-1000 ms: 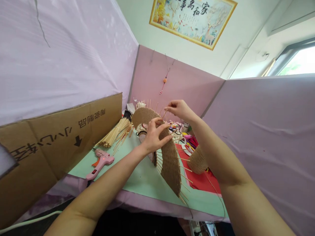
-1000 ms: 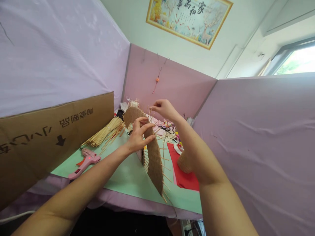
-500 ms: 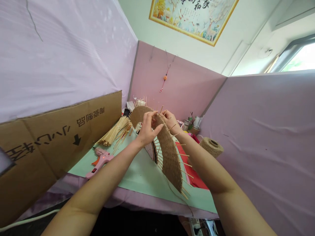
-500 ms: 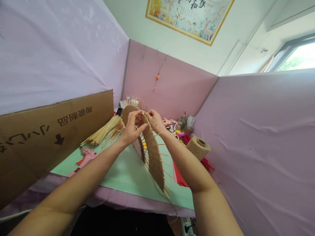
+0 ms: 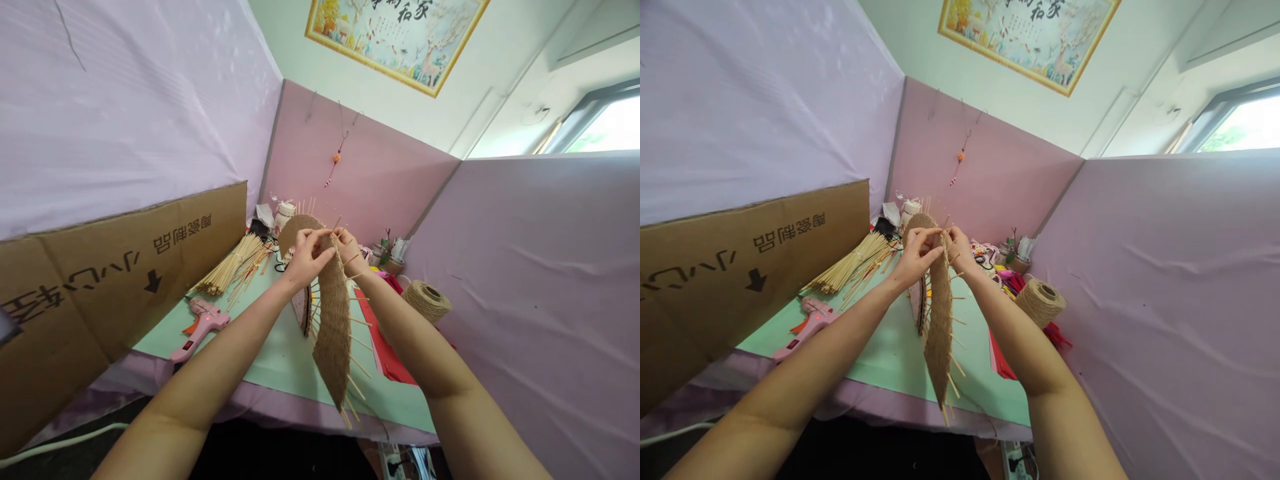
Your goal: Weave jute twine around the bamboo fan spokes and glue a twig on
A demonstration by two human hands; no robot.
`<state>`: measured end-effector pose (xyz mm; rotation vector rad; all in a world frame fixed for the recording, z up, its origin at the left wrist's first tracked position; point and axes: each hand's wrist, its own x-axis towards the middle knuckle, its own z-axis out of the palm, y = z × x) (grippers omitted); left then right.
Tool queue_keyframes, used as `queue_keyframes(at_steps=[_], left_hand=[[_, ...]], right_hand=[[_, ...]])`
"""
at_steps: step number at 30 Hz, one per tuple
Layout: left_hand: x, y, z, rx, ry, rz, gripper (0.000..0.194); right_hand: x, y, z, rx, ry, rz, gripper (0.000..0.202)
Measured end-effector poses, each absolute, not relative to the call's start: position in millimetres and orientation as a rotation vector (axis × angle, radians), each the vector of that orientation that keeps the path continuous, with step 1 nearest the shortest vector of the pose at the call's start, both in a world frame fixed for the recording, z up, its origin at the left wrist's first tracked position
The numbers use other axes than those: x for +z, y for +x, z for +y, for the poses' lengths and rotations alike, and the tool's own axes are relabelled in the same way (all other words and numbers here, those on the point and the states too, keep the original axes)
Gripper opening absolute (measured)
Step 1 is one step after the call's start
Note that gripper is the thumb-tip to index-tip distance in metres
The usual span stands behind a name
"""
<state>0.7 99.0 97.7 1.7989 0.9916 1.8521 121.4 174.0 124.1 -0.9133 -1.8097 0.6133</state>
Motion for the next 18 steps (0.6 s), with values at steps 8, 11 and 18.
queue_keyframes(at_steps=[8, 11, 18], left_hand=[[94.8, 3.3, 96.8, 1.836, 1.794, 0.970, 0.038], [94.6, 8.0, 95.1, 1.861, 1.770, 0.994, 0.039], [88.9, 13.4, 92.2, 1.894, 1.780, 0.954, 0.043]], right_hand=[[121.1, 122.9, 166.1, 0.696, -0.879, -1.765, 0.039], [120.5, 124.2, 162.0, 0.821, -0.828, -1.720, 0.042], [121.0, 126.4, 157.8, 0.932, -0.812, -1.654, 0.043]])
